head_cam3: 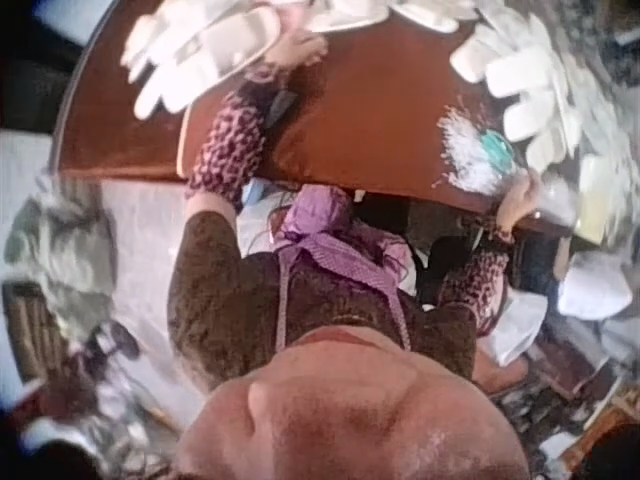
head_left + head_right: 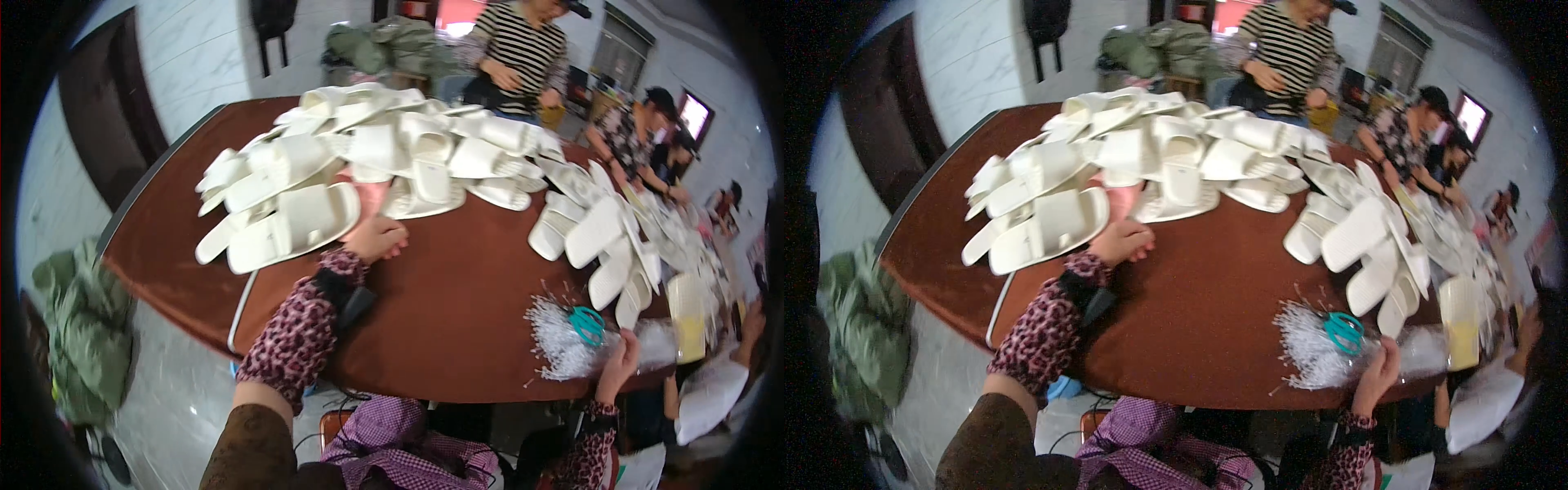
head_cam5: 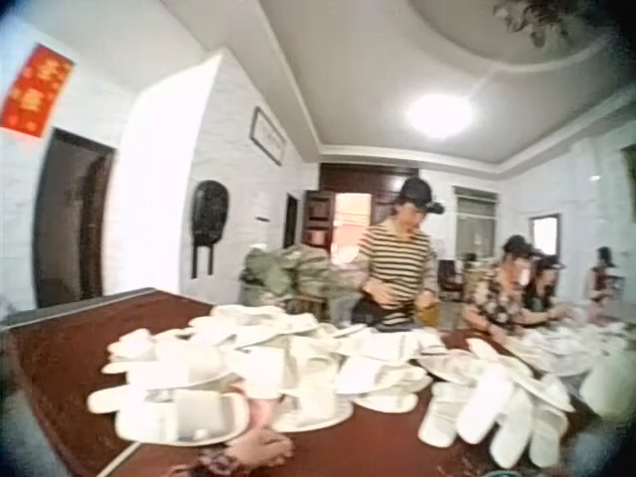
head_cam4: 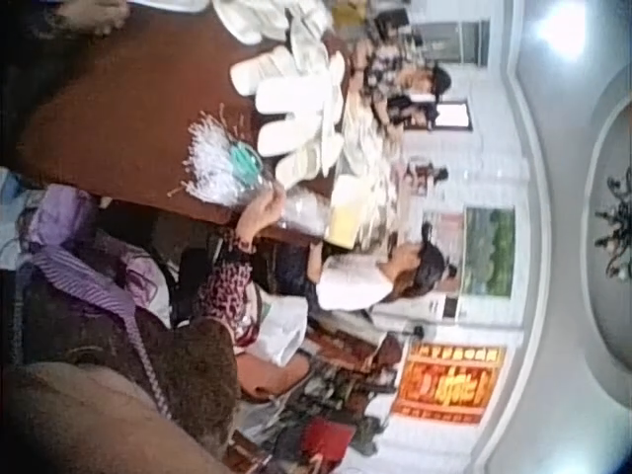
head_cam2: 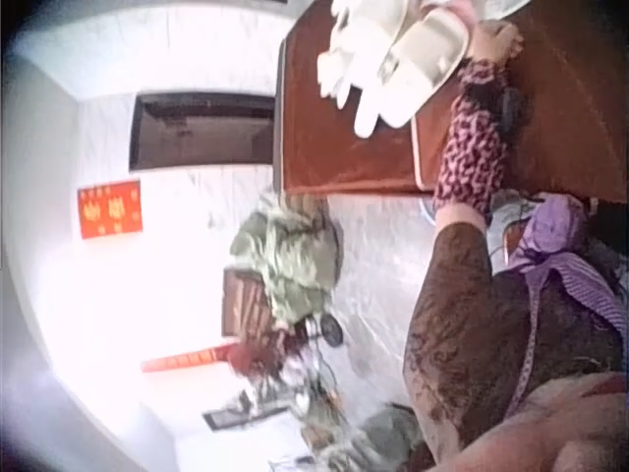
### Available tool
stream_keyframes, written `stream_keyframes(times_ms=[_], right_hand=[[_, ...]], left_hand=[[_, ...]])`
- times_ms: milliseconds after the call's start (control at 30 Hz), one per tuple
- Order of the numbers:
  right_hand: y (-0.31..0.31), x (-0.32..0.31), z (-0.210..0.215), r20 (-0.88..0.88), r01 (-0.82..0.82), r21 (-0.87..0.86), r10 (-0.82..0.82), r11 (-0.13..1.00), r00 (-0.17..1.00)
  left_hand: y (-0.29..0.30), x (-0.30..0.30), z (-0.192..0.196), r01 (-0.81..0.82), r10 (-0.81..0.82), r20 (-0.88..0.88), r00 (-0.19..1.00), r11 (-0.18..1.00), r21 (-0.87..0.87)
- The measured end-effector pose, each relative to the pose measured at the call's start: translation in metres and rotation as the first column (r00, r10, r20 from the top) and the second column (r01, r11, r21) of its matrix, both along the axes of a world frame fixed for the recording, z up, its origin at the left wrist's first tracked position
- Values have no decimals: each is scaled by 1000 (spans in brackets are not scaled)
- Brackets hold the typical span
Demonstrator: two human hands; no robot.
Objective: The recorder is assembling white slippers by threading and cutting plastic fasteners.
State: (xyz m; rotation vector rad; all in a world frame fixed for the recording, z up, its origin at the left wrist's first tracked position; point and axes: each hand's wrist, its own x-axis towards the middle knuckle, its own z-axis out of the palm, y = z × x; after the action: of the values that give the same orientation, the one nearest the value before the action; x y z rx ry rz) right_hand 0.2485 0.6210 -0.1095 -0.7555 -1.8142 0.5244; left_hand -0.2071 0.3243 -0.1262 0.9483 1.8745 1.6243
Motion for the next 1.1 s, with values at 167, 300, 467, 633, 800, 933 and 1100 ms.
stream_keyframes(times_ms=[167,300,467,633,800,933,1100], right_hand=[[16,4,-11,-19,-53,-8,53,999,998],[28,11,-16,48,-44,30,43,999,998],[24,5,-12,89,-49,15,47,999,995],[38,12,-19,133,-31,81,20,996,991],[21,0,-11,175,-1,45,-7,999,985],[25,9,-11,216,33,53,-43,998,975],[24,5,-12,298,90,63,-104,994,949]], left_hand=[[-9,14,19,-5,11,50,999,992,-122],[-42,15,45,-38,31,-104,994,997,-70],[-135,-48,79,-427,461,-216,861,885,188],[-255,-164,30,-856,780,-484,398,506,110],[-327,-211,-16,-899,685,-644,341,437,-11],[-309,-225,-23,-822,592,-630,503,552,-139],[-330,-247,-34,-777,460,-655,599,530,-338]])
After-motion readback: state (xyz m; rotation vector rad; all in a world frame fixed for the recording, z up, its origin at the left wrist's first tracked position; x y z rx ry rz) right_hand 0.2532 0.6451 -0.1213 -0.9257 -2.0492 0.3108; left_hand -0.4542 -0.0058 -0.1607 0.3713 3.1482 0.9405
